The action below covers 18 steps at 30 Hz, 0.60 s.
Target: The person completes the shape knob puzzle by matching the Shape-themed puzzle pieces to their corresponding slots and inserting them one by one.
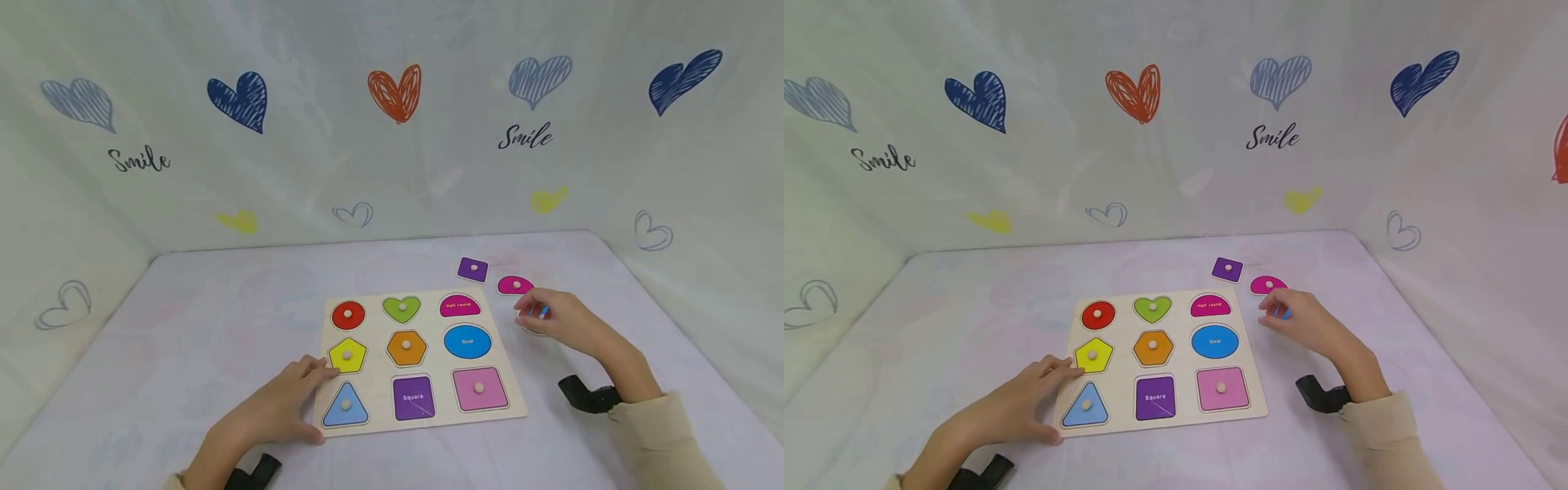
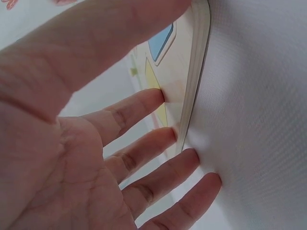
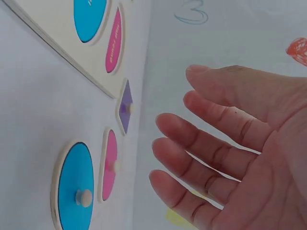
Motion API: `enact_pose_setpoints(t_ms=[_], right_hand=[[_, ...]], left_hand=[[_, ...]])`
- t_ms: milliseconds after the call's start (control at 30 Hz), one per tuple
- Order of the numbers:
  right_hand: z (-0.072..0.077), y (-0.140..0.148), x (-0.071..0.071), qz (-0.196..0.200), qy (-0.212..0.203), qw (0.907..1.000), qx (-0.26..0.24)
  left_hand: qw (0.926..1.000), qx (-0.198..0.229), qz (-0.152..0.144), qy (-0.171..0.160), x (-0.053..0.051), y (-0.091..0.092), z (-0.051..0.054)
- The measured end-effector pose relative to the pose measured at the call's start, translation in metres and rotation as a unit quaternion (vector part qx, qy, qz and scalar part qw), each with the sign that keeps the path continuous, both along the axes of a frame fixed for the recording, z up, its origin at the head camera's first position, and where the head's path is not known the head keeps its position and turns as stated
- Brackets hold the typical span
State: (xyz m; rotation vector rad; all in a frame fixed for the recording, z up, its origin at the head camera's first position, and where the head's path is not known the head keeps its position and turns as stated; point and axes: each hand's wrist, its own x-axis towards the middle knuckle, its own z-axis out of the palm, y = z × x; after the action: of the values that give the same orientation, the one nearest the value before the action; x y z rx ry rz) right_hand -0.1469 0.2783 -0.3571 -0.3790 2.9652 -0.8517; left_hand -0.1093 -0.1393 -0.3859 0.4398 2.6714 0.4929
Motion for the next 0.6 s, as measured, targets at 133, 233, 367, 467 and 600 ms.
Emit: enact_pose_setpoints(t_ms=[133, 233, 367, 467, 600], right_hand=[[0.004, 0.007, -0.011, -0.018, -0.01, 0.9998, 0.001], [0.004, 0.012, -0.019, -0.032, -0.022, 0.9993, -0.003], [0.001, 0.017, -0.027, -0.052, -0.031, 0.9982, -0.006], [-0.004, 0.022, -0.029, -0.07, -0.035, 0.9969, -0.009], [-0.012, 0.028, -0.029, -0.088, -0.041, 0.9953, -0.01]], left_hand=[[1.0, -0.005, 0.001, 0.001, 0.0, -0.001, -0.001], [1.0, -0.007, 0.003, 0.0, 0.0, -0.002, -0.001], [1.0, -0.006, 0.004, -0.002, -0.001, -0.003, -0.001], [1.0, -0.001, 0.003, -0.003, -0.001, -0.003, -0.002], [1.0, 0.001, 0.002, -0.005, -0.001, -0.003, -0.002]])
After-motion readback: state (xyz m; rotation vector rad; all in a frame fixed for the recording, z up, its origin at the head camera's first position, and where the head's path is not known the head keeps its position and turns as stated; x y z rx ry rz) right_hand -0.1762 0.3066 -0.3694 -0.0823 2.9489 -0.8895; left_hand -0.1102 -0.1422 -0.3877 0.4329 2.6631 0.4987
